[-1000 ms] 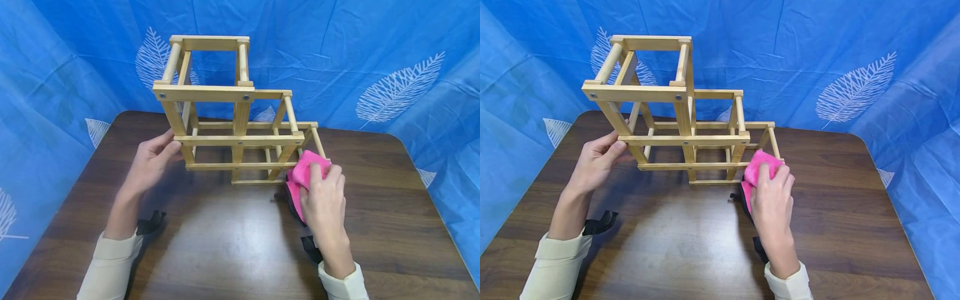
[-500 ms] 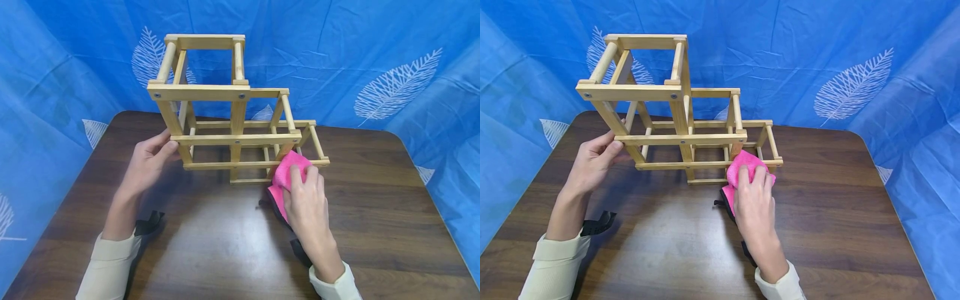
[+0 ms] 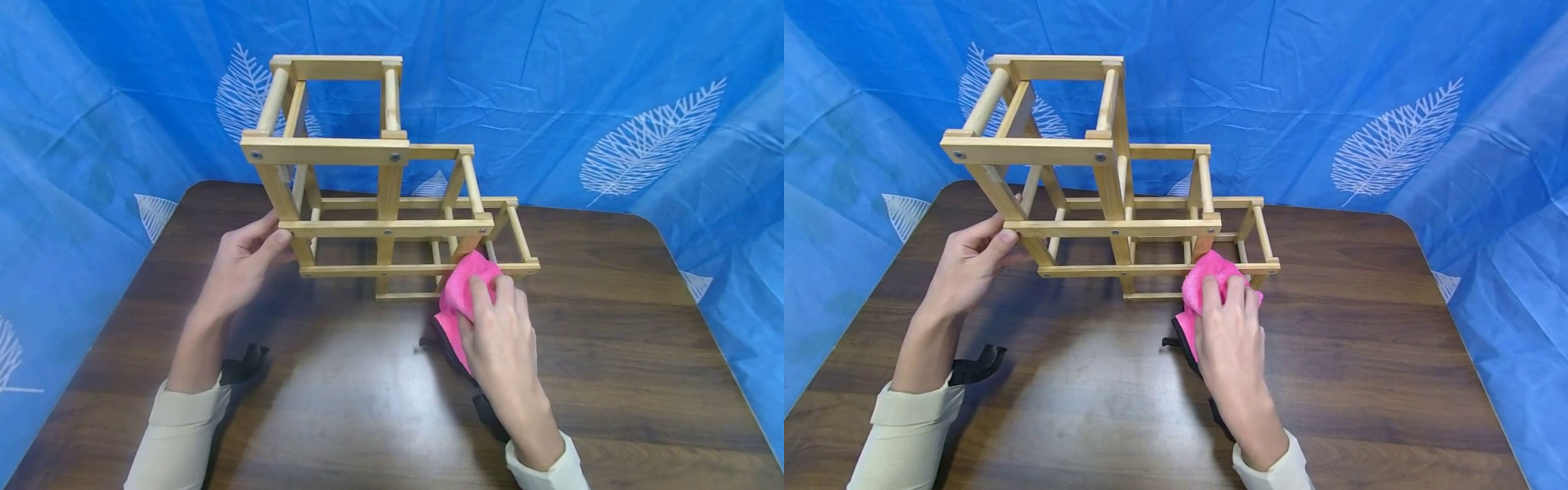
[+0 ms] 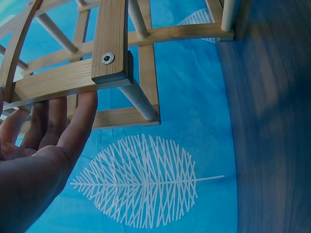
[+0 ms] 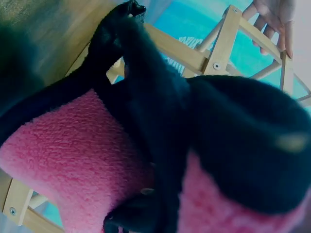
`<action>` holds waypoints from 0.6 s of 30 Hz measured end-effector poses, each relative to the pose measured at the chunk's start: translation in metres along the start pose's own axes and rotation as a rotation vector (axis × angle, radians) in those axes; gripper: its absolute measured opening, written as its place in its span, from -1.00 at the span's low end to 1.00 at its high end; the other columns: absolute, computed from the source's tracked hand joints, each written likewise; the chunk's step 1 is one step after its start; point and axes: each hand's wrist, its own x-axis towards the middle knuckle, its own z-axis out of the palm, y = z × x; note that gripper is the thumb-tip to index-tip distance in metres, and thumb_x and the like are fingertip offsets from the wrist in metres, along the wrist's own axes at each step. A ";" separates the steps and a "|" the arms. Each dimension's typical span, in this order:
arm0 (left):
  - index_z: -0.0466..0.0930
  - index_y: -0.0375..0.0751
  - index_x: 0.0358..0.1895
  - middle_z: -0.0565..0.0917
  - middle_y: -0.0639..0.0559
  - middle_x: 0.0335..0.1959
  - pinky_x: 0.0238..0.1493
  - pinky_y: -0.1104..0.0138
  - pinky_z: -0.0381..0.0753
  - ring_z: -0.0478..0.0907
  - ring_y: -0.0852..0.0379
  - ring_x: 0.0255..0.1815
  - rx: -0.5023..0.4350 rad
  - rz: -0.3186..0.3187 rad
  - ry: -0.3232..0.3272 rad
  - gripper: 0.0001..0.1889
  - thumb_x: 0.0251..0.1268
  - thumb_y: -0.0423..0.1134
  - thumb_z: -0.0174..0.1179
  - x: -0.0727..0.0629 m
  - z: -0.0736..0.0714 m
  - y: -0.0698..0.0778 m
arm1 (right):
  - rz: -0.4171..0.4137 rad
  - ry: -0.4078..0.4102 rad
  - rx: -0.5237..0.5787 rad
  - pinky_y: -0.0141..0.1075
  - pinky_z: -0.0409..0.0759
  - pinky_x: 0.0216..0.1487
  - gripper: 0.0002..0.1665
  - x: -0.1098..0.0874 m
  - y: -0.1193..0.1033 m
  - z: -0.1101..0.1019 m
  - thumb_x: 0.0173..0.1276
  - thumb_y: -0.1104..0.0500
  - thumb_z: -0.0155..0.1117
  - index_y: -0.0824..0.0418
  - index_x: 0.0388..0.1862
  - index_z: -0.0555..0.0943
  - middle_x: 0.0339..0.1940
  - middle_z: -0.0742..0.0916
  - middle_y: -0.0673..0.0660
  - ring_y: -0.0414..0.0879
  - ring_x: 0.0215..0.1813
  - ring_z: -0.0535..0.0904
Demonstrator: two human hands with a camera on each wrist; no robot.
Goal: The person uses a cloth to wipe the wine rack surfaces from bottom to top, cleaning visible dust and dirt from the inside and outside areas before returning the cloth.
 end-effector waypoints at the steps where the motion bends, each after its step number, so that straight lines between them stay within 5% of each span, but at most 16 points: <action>1: 0.33 -0.24 0.44 0.48 -0.35 0.29 0.00 0.33 0.63 0.60 0.14 0.10 -0.006 -0.002 -0.001 -0.52 0.52 -0.31 0.06 0.000 0.000 0.000 | -0.002 0.000 -0.001 0.16 0.65 -0.47 -0.46 0.000 0.000 0.000 -0.07 0.45 0.53 0.39 -0.04 0.58 -0.22 0.54 0.39 0.31 -0.28 0.48; 11: 0.33 -0.18 0.45 0.46 -0.32 0.31 0.02 0.30 0.62 0.57 -0.03 0.16 -0.012 -0.008 -0.007 -0.51 0.51 -0.29 0.07 0.000 0.001 0.000 | -0.097 0.020 0.059 0.12 0.66 -0.54 -0.41 -0.004 -0.016 0.017 -0.19 0.51 0.54 0.32 -0.09 0.59 -0.14 0.57 0.37 0.30 -0.16 0.50; 18: 0.33 -0.19 0.45 0.47 -0.35 0.29 0.01 0.26 0.62 0.60 0.02 0.12 0.016 -0.014 -0.003 -0.51 0.52 -0.28 0.07 0.000 0.000 0.000 | -0.170 0.121 0.192 0.13 0.67 -0.16 -0.38 -0.005 -0.027 0.039 -0.13 0.51 0.55 0.33 0.00 0.58 -0.09 0.57 0.41 0.30 -0.09 0.52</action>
